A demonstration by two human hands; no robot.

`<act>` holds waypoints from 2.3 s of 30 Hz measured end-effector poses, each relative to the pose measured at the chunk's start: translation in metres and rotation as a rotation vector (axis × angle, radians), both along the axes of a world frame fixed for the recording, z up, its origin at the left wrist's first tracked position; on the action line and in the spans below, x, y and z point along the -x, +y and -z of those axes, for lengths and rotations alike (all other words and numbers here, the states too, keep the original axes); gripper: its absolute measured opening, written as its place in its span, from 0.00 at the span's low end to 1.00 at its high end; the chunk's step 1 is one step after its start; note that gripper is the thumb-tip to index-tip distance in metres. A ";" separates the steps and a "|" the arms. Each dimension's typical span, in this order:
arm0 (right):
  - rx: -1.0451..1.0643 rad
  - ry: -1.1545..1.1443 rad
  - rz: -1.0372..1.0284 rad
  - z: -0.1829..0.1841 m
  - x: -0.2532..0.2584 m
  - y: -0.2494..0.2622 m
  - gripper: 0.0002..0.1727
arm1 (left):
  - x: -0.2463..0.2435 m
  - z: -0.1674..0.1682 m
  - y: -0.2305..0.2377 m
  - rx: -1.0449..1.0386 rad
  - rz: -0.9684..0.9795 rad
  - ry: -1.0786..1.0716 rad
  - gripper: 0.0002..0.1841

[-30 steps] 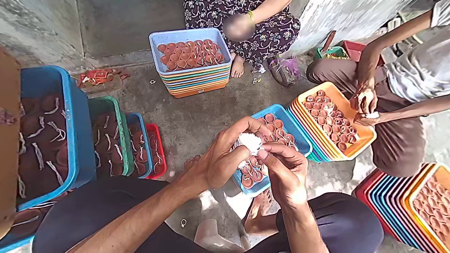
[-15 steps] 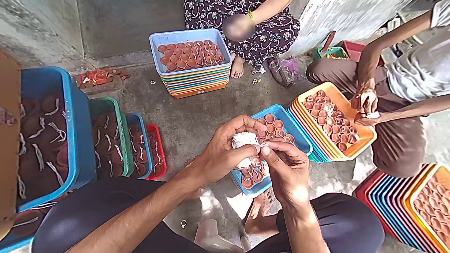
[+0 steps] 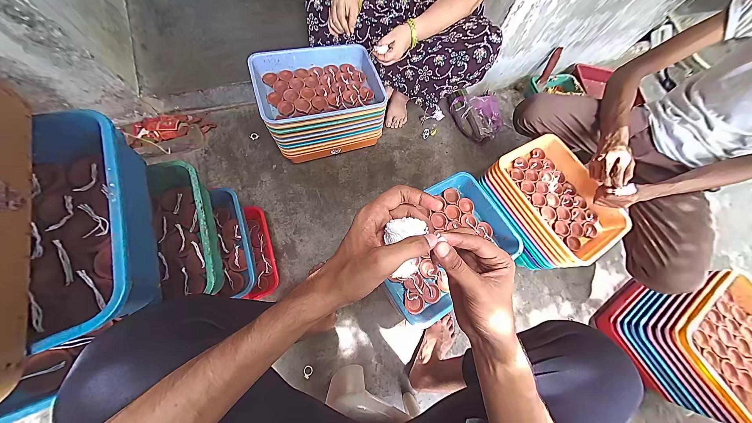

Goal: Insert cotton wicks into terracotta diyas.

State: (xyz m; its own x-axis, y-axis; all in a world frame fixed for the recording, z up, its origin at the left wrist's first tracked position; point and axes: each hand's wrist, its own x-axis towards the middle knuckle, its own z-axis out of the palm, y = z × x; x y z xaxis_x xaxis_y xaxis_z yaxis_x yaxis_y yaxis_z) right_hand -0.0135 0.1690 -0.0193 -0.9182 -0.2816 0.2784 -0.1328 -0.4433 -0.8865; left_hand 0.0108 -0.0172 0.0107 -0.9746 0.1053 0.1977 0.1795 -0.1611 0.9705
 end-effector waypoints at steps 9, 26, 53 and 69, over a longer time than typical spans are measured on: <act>-0.021 -0.016 0.026 -0.001 0.000 -0.001 0.07 | 0.001 0.000 0.001 0.016 -0.032 0.030 0.18; -0.022 0.004 0.059 0.000 0.001 -0.001 0.08 | 0.001 0.000 0.003 0.172 -0.084 0.128 0.20; -0.048 -0.094 0.097 0.006 0.005 -0.002 0.08 | 0.001 0.000 0.002 -0.012 -0.028 -0.010 0.12; -0.193 0.205 0.047 -0.007 0.012 0.017 0.16 | 0.001 0.002 0.002 0.094 -0.025 0.051 0.13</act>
